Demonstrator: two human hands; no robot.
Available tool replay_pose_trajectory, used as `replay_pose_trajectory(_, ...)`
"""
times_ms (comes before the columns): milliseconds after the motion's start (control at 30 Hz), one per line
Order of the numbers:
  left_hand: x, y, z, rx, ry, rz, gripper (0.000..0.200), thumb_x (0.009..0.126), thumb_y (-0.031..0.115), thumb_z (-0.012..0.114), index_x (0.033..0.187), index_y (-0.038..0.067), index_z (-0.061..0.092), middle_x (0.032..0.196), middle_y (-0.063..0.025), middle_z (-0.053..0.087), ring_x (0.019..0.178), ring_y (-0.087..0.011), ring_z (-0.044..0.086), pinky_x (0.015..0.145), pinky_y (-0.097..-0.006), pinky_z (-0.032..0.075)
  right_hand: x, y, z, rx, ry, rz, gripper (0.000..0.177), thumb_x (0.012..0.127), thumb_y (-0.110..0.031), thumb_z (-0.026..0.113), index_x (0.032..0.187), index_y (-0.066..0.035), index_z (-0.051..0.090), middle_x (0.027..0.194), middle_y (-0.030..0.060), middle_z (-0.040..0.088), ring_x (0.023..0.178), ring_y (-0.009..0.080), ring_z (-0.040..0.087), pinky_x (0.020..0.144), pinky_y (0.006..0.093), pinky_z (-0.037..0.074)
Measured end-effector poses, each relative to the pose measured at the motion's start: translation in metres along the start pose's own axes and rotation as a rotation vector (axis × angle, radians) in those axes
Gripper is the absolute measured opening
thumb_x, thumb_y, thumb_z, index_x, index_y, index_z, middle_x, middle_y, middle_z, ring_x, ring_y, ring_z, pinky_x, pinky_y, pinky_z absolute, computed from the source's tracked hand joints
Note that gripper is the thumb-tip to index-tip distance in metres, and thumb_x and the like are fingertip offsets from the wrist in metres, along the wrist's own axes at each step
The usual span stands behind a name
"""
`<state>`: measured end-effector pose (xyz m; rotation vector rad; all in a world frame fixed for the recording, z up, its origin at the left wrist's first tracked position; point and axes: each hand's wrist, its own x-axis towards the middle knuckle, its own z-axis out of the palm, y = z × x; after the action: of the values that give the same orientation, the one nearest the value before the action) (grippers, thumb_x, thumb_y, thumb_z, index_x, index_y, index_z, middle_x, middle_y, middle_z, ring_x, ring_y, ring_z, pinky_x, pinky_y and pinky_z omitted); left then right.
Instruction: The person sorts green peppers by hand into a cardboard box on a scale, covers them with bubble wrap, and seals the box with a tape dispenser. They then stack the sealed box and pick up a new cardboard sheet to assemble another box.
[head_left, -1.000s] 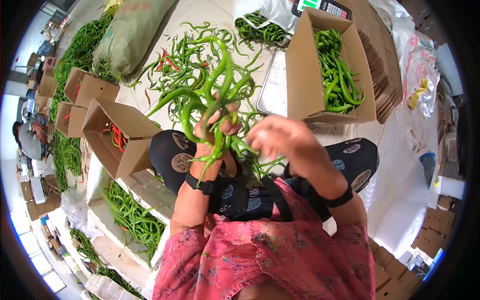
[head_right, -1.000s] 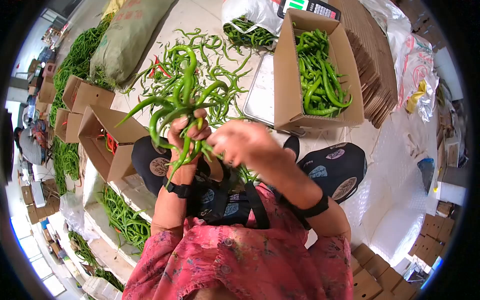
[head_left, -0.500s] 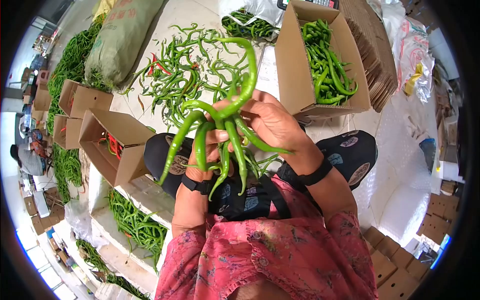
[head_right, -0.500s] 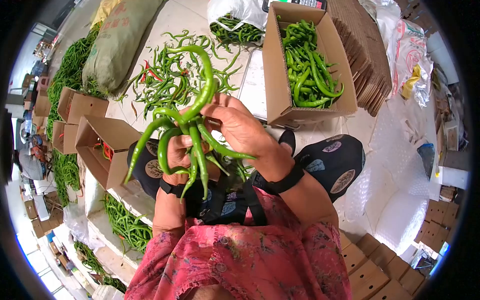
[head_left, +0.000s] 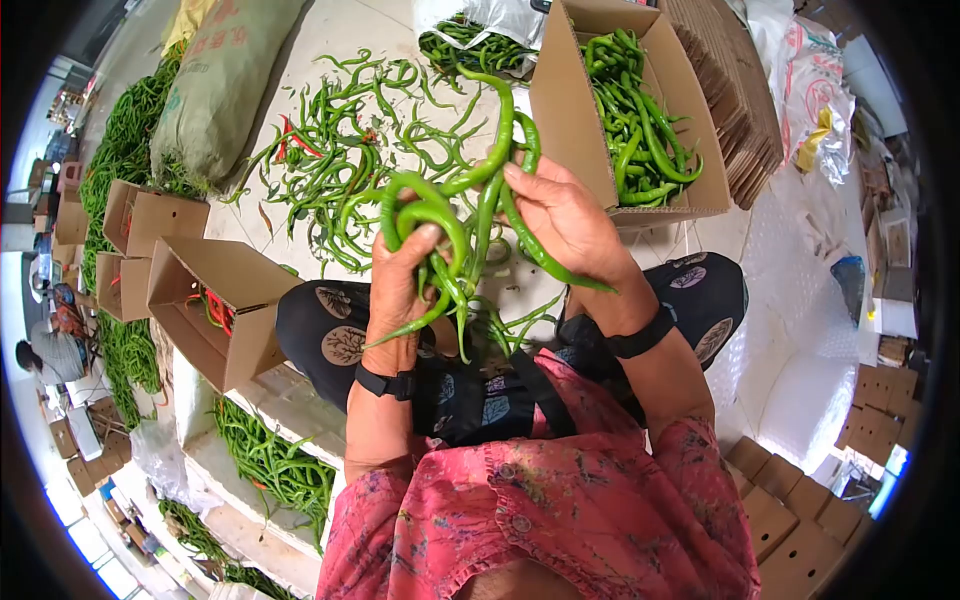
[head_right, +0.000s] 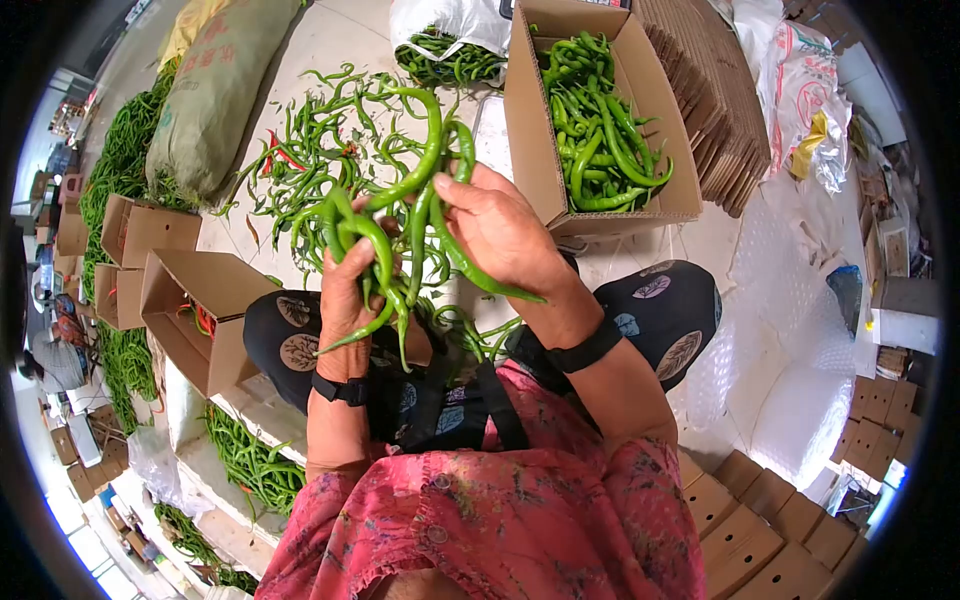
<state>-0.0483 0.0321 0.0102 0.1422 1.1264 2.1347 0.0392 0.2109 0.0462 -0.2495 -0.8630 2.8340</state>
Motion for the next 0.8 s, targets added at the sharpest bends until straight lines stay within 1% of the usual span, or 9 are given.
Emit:
replay_pose_trajectory(33, 0.003, 0.0, -0.009, -0.121, -0.057, 0.002, 0.053, 0.085, 0.007, 0.069, 0.134, 0.005, 0.048, 0.105, -0.014, 0.061, 0.07, -0.0152, 0.06, 0.06, -0.026, 0.054, -0.002, -0.003, -0.002, 0.001, 0.002, -0.001, 0.03, 0.102, -0.01, 0.048, 0.13, 0.002, 0.049, 0.122, 0.0138, 0.061, 0.117, 0.0246, 0.058, 0.1, 0.0386, 0.047)
replay_pose_trajectory(100, 0.006, 0.002, -0.015, -0.266, -0.025, 0.03, 0.05, 0.086, 0.004, 0.067, 0.133, 0.006, 0.049, 0.109, -0.0121, 0.059, 0.073, -0.0131, 0.054, 0.064, -0.0271, 0.05, -0.006, -0.009, -0.005, -0.014, 0.187, -0.064, 0.023, 0.101, -0.01, 0.051, 0.119, 0.002, 0.056, 0.111, 0.0132, 0.063, 0.106, 0.0228, 0.061, 0.093, 0.0358, 0.051)
replay_pose_trajectory(133, 0.004, 0.004, -0.016, -0.288, -0.012, 0.054, 0.046, 0.086, 0.002, 0.065, 0.13, 0.006, 0.051, 0.113, -0.0105, 0.057, 0.075, -0.0121, 0.048, 0.066, -0.028, 0.046, -0.006, -0.01, -0.008, -0.018, 0.227, -0.1, 0.024, 0.101, -0.011, 0.051, 0.121, 0.002, 0.055, 0.114, 0.0129, 0.062, 0.108, 0.0231, 0.061, 0.095, 0.0368, 0.05)
replay_pose_trajectory(233, 0.009, -0.002, -0.028, -0.421, -0.042, 0.089, 0.041, 0.088, 0.004, 0.063, 0.127, 0.005, 0.051, 0.112, -0.01, 0.057, 0.076, -0.0134, 0.049, 0.067, -0.0289, 0.046, -0.013, -0.021, -0.007, 0.046, 0.23, -0.097, 0.026, 0.101, -0.011, 0.052, 0.123, 0.002, 0.055, 0.118, 0.0129, 0.062, 0.11, 0.0233, 0.061, 0.097, 0.0371, 0.049)
replay_pose_trajectory(267, 0.01, -0.002, -0.026, -0.328, 0.047, 0.079, 0.041, 0.088, 0.005, 0.063, 0.128, 0.004, 0.051, 0.112, -0.0102, 0.057, 0.076, -0.0143, 0.05, 0.068, -0.0291, 0.045, -0.015, -0.024, -0.011, 0.066, 0.184, -0.093, 0.027, 0.1, -0.011, 0.053, 0.124, 0.001, 0.055, 0.12, 0.0135, 0.062, 0.111, 0.023, 0.06, 0.098, 0.0366, 0.048)
replay_pose_trajectory(367, 0.007, -0.001, -0.015, -0.28, 0.067, 0.095, 0.043, 0.088, 0.005, 0.063, 0.13, 0.004, 0.051, 0.112, -0.0105, 0.057, 0.077, -0.0147, 0.05, 0.067, -0.029, 0.045, -0.018, -0.034, -0.007, -0.022, 0.128, -0.164, 0.026, 0.1, -0.01, 0.053, 0.123, 0.001, 0.056, 0.12, 0.0133, 0.062, 0.111, 0.0227, 0.06, 0.099, 0.0359, 0.048)
replay_pose_trajectory(500, 0.007, -0.001, -0.018, -0.241, -0.042, 0.066, 0.047, 0.089, 0.007, 0.064, 0.134, 0.006, 0.049, 0.114, -0.0109, 0.057, 0.077, -0.0143, 0.05, 0.068, -0.0291, 0.045, -0.026, -0.052, 0.003, -0.069, 0.086, -0.226, 0.026, 0.099, -0.007, 0.055, 0.123, 0.001, 0.056, 0.118, 0.0133, 0.062, 0.11, 0.0224, 0.06, 0.1, 0.0361, 0.047)
replay_pose_trajectory(667, 0.007, -0.003, -0.013, -0.215, -0.042, 0.036, 0.046, 0.089, 0.005, 0.063, 0.132, 0.006, 0.048, 0.111, -0.0112, 0.057, 0.073, -0.0137, 0.049, 0.065, -0.0298, 0.046, -0.036, -0.074, 0.01, -0.148, 0.103, -0.28, 0.031, 0.098, -0.006, 0.056, 0.127, 0.001, 0.053, 0.117, 0.0133, 0.062, 0.109, 0.0233, 0.059, 0.099, 0.0358, 0.046)
replay_pose_trajectory(800, 0.006, -0.002, -0.004, -0.188, -0.001, 0.037, 0.044, 0.088, 0.007, 0.064, 0.129, 0.006, 0.049, 0.111, -0.0104, 0.057, 0.074, -0.0129, 0.048, 0.066, -0.0293, 0.044, -0.039, -0.099, 0.006, -0.241, 0.065, -0.338, 0.033, 0.097, -0.007, 0.057, 0.128, 0.002, 0.052, 0.118, 0.0146, 0.061, 0.112, 0.0244, 0.059, 0.1, 0.037, 0.047)
